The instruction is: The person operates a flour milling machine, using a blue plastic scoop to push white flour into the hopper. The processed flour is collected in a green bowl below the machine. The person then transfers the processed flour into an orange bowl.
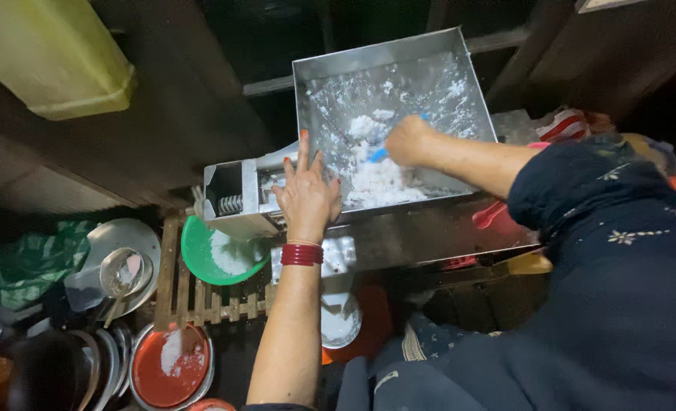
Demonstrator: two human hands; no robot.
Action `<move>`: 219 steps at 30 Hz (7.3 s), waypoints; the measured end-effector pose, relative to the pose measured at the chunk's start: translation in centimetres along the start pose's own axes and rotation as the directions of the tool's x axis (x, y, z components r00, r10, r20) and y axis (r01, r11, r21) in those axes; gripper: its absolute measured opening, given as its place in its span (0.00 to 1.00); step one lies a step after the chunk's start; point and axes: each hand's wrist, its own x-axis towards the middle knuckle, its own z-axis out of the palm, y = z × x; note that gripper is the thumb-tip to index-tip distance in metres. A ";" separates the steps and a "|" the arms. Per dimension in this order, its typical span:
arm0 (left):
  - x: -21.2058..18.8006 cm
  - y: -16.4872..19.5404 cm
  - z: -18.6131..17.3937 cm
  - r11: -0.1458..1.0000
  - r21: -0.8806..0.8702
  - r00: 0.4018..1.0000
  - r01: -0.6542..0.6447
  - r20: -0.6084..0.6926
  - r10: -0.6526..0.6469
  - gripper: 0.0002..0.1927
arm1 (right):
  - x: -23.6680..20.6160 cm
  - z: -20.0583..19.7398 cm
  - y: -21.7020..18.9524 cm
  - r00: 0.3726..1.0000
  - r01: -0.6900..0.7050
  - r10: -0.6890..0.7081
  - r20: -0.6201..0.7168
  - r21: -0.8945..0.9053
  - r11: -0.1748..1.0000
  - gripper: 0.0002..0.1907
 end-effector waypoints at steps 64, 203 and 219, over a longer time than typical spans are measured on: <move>0.3 -0.6 1.5 0.985 -0.171 0.997 0.036 -0.066 -0.048 0.34 | -0.8 -4.0 0.9 0.934 -0.030 0.052 -0.354 0.066 0.997 0.19; 1.5 -1.8 2.0 0.992 -0.114 0.993 0.053 -0.103 -0.065 0.38 | 1.1 -4.1 -0.1 0.921 -0.134 0.182 0.345 -0.158 0.978 0.14; 0.3 -2.0 0.7 0.985 -0.172 0.995 0.021 -0.094 -0.038 0.36 | 1.0 -1.3 2.6 0.908 -0.400 0.412 0.075 -0.128 0.907 0.18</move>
